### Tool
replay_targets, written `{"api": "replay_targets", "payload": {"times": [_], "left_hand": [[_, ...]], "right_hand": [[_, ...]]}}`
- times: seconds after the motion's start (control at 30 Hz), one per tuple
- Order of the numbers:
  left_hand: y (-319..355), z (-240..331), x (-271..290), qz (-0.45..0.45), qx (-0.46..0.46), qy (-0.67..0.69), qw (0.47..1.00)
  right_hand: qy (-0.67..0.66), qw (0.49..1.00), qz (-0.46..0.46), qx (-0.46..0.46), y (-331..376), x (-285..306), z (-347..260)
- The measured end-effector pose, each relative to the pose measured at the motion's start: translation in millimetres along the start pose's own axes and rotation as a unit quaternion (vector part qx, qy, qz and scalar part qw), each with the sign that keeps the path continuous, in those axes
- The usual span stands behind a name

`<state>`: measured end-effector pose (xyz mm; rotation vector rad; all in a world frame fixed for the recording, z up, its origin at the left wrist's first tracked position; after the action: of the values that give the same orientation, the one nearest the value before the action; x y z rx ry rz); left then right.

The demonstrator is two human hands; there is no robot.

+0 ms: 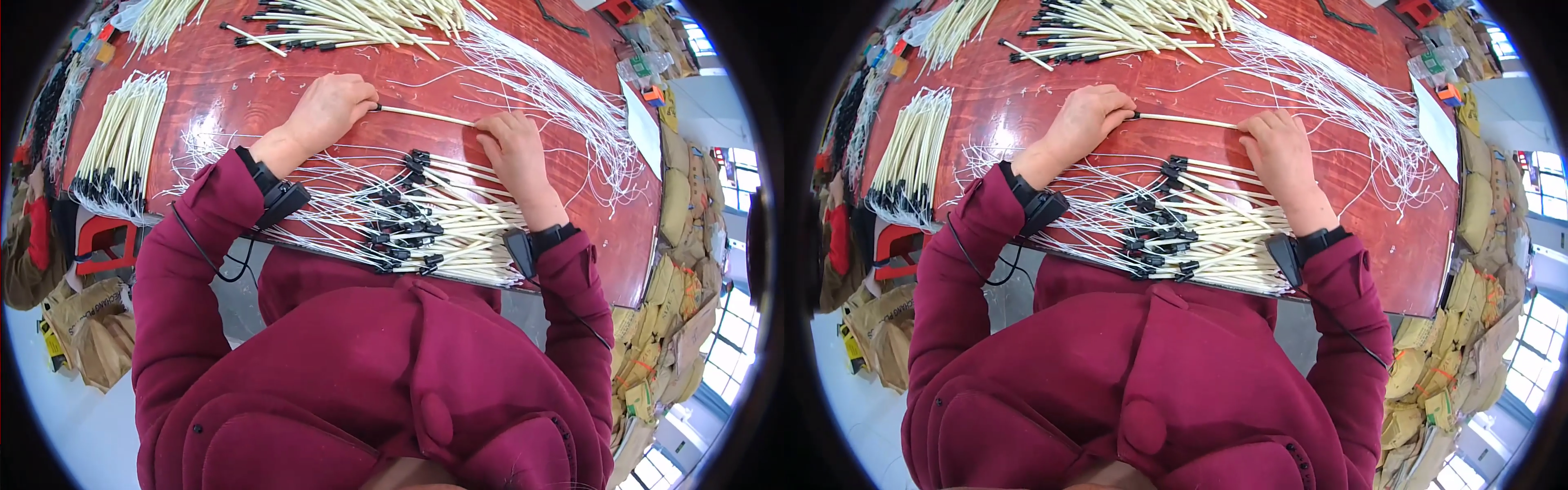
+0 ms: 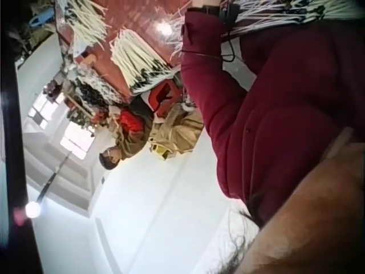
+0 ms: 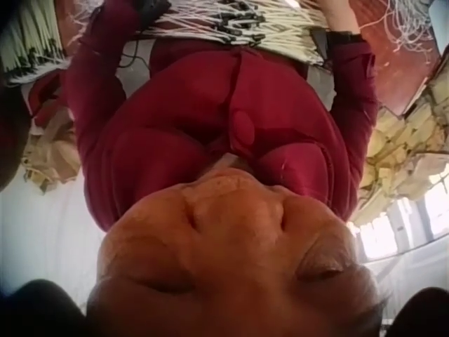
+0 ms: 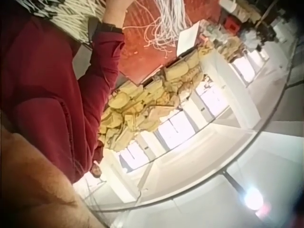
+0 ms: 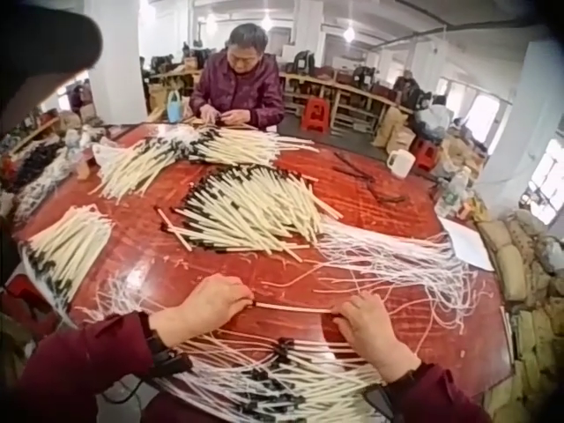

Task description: Sort and group small white sticks with attached strings on a manufacturing table.

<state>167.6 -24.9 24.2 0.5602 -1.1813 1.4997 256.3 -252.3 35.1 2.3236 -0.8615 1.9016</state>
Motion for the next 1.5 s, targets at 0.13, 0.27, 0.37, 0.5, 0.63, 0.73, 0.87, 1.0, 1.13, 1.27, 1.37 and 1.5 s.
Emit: {"api": "replay_targets", "payload": {"times": [0.13,0.27,0.37,0.5,0.63,0.73,0.87,1.0,1.13,1.27,1.37,1.5], "left_hand": [[3,6,0,0.011,-0.009,0.026,1.000],[5,-4,22,0.059,0.015,0.039,0.997],[22,-46,56,0.083,0.105,-0.016,0.991],[93,-154,123,0.068,0.285,-0.223,0.930],[140,-193,145,-0.042,0.385,-0.383,0.839],[113,-148,124,-0.035,0.292,-0.388,0.874],[15,-7,50,0.025,0.080,-0.072,0.994],[-41,97,-48,-0.167,-0.046,0.042,0.984],[-44,146,-81,-0.243,-0.042,0.053,0.968],[-13,193,-86,-0.264,-0.091,0.013,0.960],[9,212,-88,-0.274,-0.116,-0.060,0.953],[22,225,-92,-0.288,-0.125,-0.148,0.938]], "right_hand": [[0.029,0.998,0.048,-0.002,-4,-5,6],[0.042,0.997,0.059,0.011,-3,-1,5],[0.050,0.998,0.037,0.000,5,4,11],[0.034,0.999,0.031,0.015,21,14,15],[-0.017,1.000,-0.007,-0.016,38,21,23],[-0.031,0.999,-0.030,-0.027,48,27,28],[-0.046,0.997,-0.038,-0.052,58,38,21],[-0.032,0.996,0.020,-0.079,66,58,21],[-0.026,0.991,0.070,-0.110,89,79,25],[-0.047,0.979,0.114,-0.162,134,87,36],[-0.076,0.969,0.151,-0.180,151,82,39],[-0.093,0.959,0.185,-0.195,164,82,32]]}}
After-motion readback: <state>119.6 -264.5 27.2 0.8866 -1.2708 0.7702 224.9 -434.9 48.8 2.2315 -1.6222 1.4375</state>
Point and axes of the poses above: each hand's wrist, its own y-axis away from the middle knuckle, its own x-axis out of the back of the hand, z = x × y, the point moved 8 cm from there along -y, towards the middle knuckle, and after that the axes turned 4 degrees about -y, right-handed, at the moved point
